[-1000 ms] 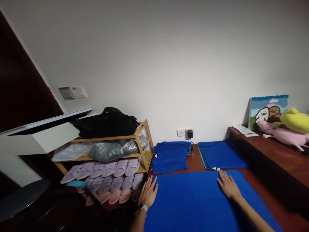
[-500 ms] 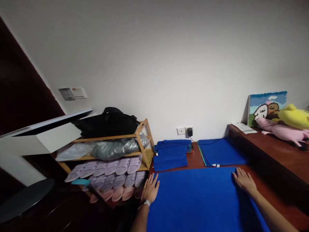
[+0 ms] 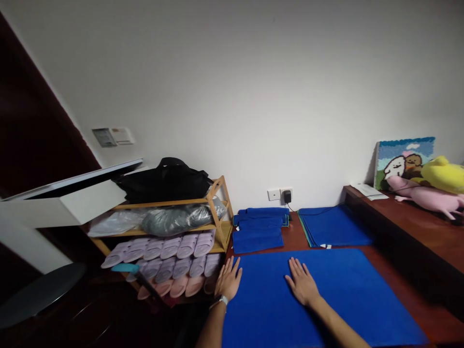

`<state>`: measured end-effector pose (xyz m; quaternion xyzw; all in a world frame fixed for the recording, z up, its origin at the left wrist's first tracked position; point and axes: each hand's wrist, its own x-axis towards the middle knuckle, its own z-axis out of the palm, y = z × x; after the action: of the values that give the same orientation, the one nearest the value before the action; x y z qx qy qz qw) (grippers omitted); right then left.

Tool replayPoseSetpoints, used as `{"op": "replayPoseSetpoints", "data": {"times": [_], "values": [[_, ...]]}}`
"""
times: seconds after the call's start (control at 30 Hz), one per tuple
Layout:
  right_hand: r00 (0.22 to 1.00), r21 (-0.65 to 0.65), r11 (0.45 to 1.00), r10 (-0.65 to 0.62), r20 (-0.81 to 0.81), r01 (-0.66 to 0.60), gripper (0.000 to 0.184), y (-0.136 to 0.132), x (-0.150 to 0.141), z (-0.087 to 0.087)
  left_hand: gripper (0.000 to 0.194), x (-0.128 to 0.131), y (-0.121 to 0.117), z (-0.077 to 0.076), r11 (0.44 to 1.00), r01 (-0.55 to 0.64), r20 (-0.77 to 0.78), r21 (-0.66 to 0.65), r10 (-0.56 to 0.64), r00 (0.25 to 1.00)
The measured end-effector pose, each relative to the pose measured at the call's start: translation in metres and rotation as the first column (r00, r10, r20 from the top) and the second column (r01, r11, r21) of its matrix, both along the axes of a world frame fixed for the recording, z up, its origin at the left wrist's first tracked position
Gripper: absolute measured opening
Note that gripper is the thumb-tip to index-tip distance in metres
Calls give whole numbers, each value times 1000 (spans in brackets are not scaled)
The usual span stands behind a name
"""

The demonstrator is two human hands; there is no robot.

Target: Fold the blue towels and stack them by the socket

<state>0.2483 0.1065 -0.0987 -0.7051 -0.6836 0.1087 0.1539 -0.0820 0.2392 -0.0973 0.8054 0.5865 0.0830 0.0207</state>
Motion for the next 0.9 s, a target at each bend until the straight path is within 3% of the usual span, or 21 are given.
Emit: {"op": "replayPoseSetpoints", "data": {"times": [0.13,0.27,0.37,0.43,0.63,0.8,0.9], "values": [[976,-17,980,-197,90,199,77,-26,107,-17,59,-1,4,-7,999,0,9,39,-1,1000],[886,-72,894,-424,188,442,79,-61,227,-31,59,-2,7,-10,999,9,7,44,-9,1000],[851,-91,858,-478,215,505,82,-79,279,-39,60,-3,9,-9,1000,2,-13,19,-2,1000],[850,-87,858,-479,218,506,83,-85,289,-41,60,-4,12,-6,1000,-2,-26,-2,2,1000],[849,-70,857,-488,204,510,82,-86,282,-36,58,-6,7,14,998,6,-20,-55,-7,1000],[851,-79,856,-491,183,511,85,-81,278,-24,58,-9,-42,10,997,68,43,32,-70,997],[874,42,888,-457,167,457,82,-72,234,-7,58,-15,-74,-3,995,100,36,19,-101,994]]}}
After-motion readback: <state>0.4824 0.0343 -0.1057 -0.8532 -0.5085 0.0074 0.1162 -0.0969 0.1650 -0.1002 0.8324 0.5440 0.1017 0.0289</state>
